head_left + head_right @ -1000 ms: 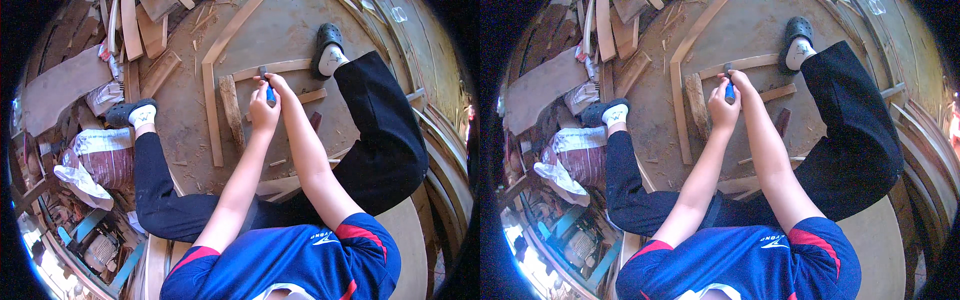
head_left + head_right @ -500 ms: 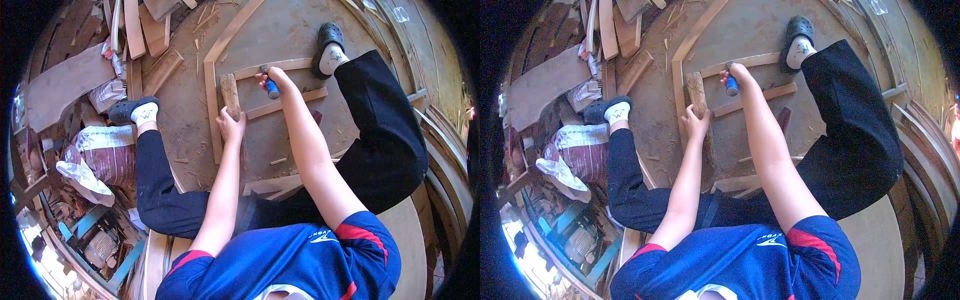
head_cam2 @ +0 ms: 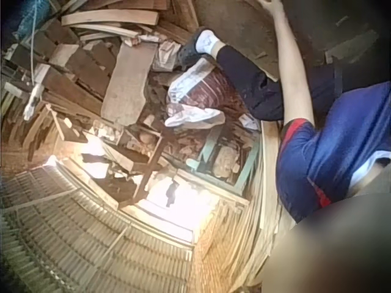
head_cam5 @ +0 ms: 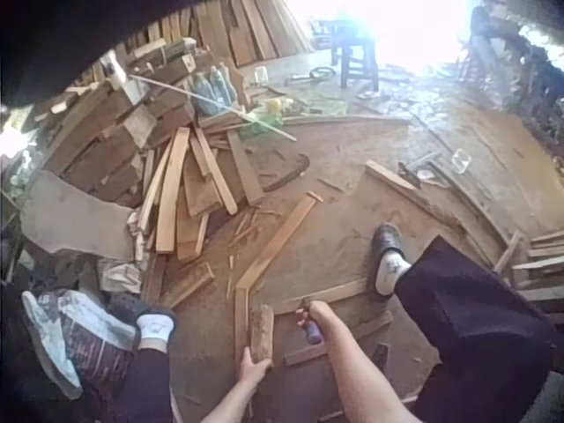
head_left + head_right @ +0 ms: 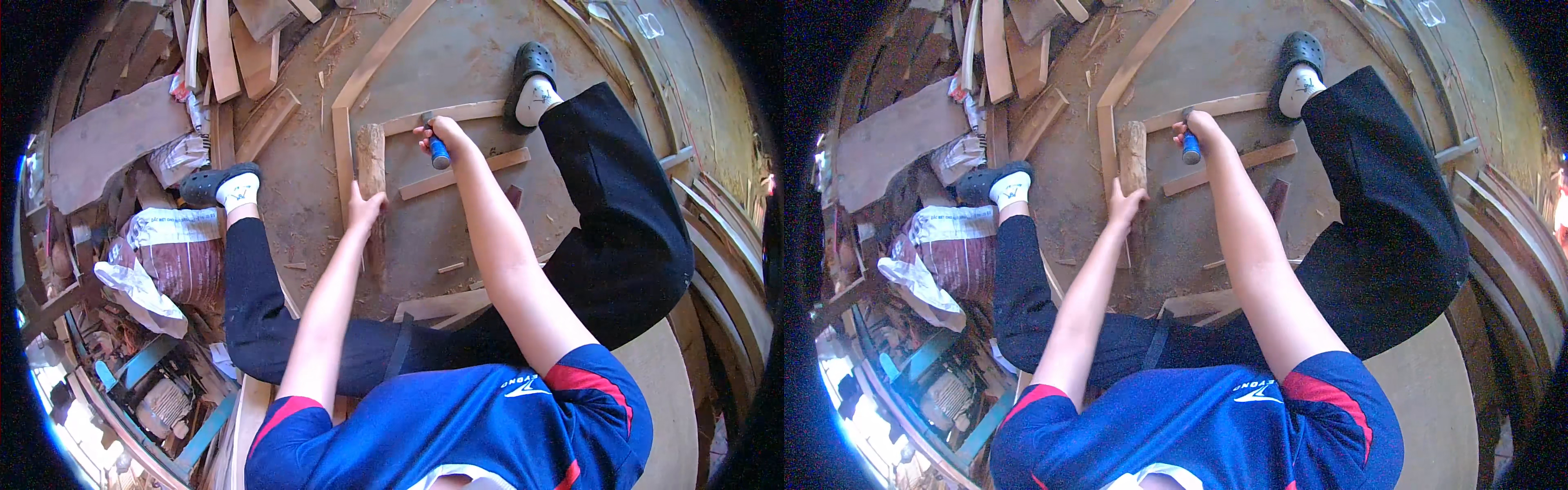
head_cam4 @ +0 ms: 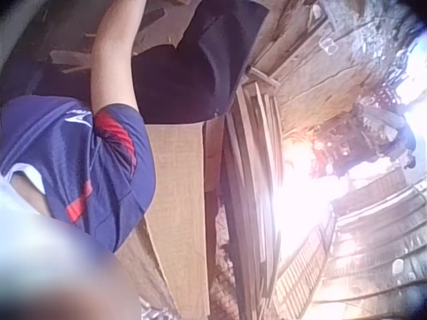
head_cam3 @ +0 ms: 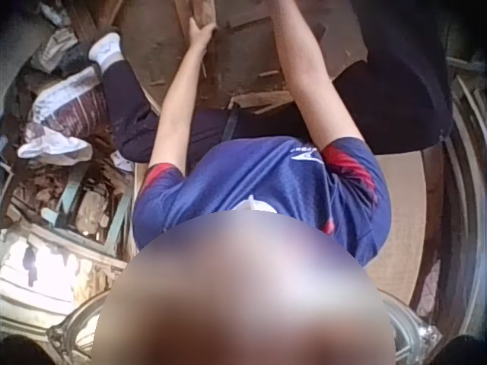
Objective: Using a chisel and a wooden mallet to carve and shape pieces of wood while sitting in a workshop.
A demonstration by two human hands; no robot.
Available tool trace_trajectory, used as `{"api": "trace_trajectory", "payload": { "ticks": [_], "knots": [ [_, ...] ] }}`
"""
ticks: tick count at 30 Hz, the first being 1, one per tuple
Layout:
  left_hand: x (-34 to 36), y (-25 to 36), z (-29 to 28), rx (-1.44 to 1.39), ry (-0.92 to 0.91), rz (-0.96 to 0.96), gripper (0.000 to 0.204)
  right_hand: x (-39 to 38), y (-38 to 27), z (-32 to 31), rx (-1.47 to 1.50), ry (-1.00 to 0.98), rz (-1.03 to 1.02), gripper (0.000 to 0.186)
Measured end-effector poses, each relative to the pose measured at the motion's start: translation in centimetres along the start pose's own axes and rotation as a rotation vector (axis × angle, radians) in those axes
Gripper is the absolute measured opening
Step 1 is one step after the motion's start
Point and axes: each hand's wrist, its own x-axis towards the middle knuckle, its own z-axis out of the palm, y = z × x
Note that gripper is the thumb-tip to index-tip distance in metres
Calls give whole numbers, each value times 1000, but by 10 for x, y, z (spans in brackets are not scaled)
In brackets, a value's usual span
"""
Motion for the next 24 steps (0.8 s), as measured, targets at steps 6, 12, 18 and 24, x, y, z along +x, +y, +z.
{"api": "trace_trajectory", "payload": {
  "ticks": [6,12,18,24],
  "knots": [
    [-60,54,-56,200,-54,827,66,4,0,1,5,8,18,28],
    [-88,75,-55,556,-73,911,57,2,-1,3,1,13,-36,27],
    [-107,77,-54,435,-1,1129,58,10,-2,0,-11,33,-26,27],
    [-93,88,-53,814,-111,707,58,11,-2,1,-186,28,-82,25]
  ]
}}
